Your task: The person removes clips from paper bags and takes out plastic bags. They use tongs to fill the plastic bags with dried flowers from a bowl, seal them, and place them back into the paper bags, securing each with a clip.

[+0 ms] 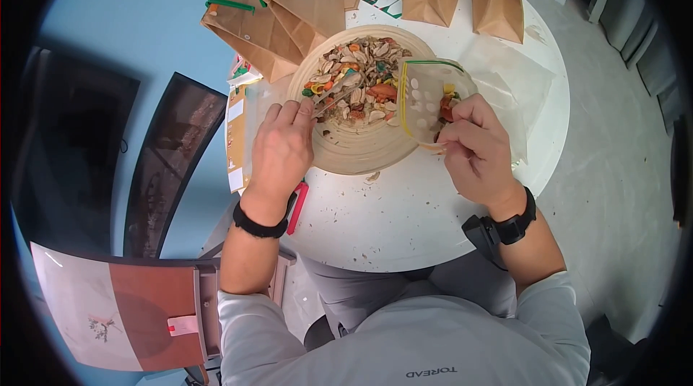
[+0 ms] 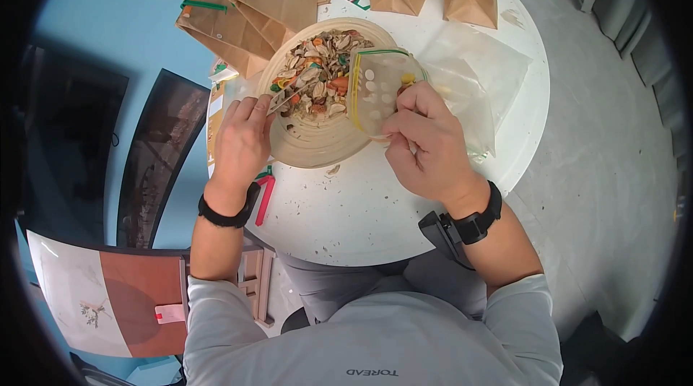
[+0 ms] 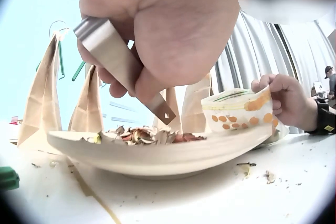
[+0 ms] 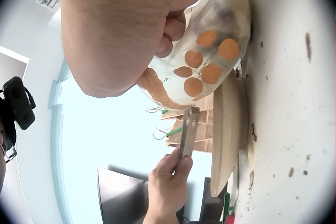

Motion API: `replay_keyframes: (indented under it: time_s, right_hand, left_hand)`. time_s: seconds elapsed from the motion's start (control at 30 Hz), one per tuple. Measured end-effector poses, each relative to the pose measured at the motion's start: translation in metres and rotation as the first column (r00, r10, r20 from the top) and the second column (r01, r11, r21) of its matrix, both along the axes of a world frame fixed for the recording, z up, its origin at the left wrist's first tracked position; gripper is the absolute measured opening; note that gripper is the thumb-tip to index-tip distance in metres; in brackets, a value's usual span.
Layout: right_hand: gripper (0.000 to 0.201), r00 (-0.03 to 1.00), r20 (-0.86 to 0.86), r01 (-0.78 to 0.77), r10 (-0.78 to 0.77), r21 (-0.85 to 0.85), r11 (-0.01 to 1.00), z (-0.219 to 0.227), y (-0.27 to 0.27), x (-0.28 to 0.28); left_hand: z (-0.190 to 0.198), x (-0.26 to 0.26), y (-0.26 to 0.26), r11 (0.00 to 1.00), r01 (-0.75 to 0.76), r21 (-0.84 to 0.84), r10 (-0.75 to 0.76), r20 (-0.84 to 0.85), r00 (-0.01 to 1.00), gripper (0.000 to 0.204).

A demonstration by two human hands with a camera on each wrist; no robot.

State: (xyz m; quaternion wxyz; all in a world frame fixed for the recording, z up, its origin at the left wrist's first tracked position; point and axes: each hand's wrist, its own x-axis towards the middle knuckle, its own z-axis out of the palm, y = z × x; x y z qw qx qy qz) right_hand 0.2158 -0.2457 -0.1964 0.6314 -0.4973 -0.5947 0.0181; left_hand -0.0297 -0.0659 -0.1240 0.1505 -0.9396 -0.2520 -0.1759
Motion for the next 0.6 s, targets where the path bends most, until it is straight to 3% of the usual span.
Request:
replay_keyframes:
  time_s: [0.2, 0.3, 0.43, 0.6]
  right_hand:
    - [0.022, 0.999, 0.042, 0.003, -0.003, -0.006, 1.000, 0.000, 0.000, 0.001]
    - [0.022, 1.000, -0.003, 0.030, -0.030, -0.024, 0.999, 0.004, -0.003, -0.001]
    - [0.023, 0.990, -0.020, 0.143, -0.142, 0.040, 0.989, 0.001, -0.003, 0.003]
    - [0.022, 0.989, -0.074, 0.126, -0.126, -0.010, 0.992, 0.008, -0.008, -0.001]
  left_hand:
    - [0.022, 0.019, -0.041, 0.976, 0.209, -0.057, -0.204, 0.083, 0.976, 0.048]
    - [0.025, 0.029, -0.059, 0.968, 0.222, -0.118, -0.219, 0.041, 0.975, 0.054]
    - [0.025, 0.006, -0.055, 0.996, 0.062, -0.070, -0.056, 0.087, 0.995, 0.061]
    - [-0.004, -0.014, -0.040, 0.999, 0.047, -0.003, -0.047, -0.136, 0.990, 0.058]
